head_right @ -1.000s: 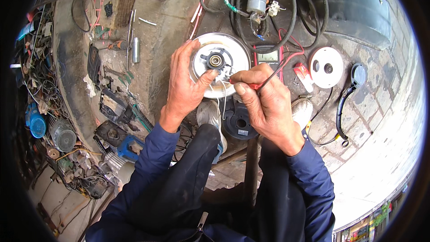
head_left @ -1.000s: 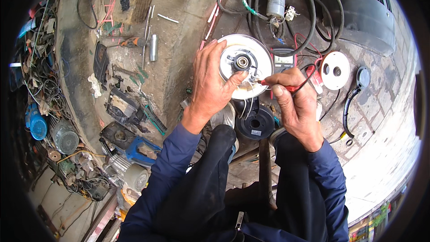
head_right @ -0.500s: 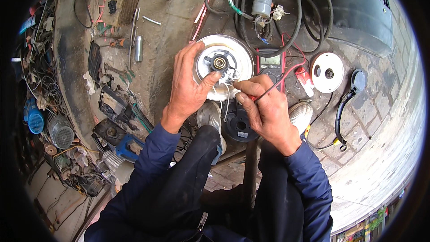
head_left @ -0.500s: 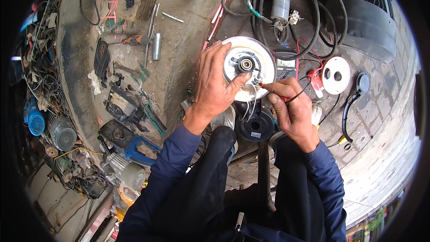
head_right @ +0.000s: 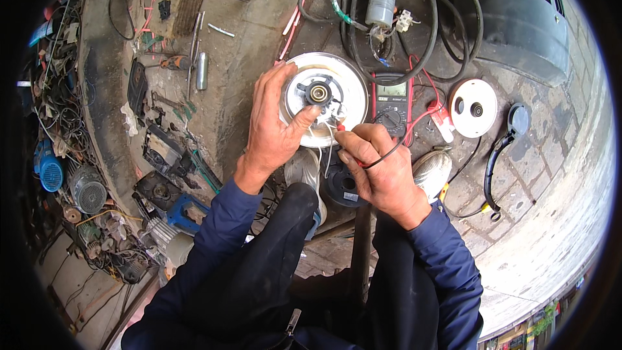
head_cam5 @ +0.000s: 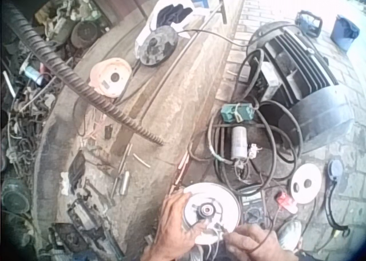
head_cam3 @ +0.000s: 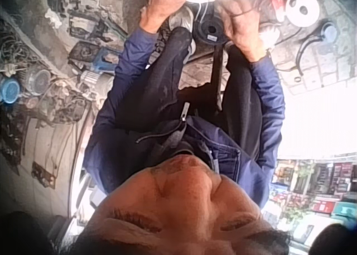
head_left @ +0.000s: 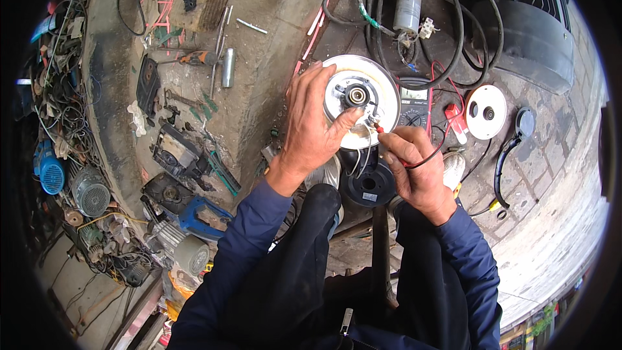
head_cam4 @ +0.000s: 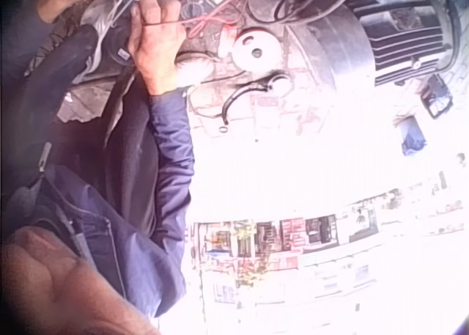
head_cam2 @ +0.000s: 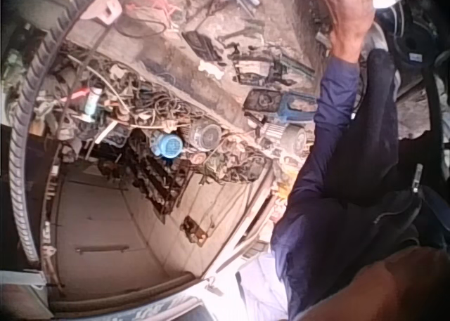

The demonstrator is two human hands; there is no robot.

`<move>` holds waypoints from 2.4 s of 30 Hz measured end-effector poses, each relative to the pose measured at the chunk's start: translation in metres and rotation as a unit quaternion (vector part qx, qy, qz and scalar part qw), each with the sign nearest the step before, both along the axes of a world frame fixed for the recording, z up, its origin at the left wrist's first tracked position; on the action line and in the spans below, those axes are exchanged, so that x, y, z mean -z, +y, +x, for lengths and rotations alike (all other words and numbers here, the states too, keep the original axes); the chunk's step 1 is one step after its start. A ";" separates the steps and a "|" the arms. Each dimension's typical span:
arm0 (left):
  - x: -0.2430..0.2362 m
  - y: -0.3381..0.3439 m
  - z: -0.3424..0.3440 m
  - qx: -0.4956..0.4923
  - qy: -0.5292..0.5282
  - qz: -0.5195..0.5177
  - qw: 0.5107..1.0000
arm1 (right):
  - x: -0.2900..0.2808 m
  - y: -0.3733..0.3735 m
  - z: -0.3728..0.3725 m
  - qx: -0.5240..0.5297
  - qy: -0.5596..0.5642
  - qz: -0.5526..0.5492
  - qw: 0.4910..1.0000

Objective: The person tests a motor component with a multimeter, then assembles a black plastic cover over the motor housing. They secure the cover with screws using a screwdriver and later strip wire ends with pliers.

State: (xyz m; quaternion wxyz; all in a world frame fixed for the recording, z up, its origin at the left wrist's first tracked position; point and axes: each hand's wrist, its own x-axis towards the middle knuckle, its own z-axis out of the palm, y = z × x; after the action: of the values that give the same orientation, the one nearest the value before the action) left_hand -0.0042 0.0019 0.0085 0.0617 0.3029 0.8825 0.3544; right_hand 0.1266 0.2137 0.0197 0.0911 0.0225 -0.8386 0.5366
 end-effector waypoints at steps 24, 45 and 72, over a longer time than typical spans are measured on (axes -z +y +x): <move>-0.017 0.019 0.035 0.032 0.057 0.056 0.996 | -0.001 -0.018 -0.001 -0.025 0.038 0.095 0.994; -0.015 0.008 0.044 0.013 0.039 0.037 0.998 | -0.017 -0.016 -0.003 -0.031 -0.032 0.031 0.999; -0.008 0.009 0.055 -0.021 0.102 0.038 0.994 | -0.002 0.035 -0.047 0.196 -0.183 -0.450 0.852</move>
State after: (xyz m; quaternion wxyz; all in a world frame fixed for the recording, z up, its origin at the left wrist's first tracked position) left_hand 0.0506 0.0108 0.0165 -0.0474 0.3209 0.8761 0.3567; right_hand 0.0799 0.2488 0.0218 0.0395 -0.2840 -0.4936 0.8210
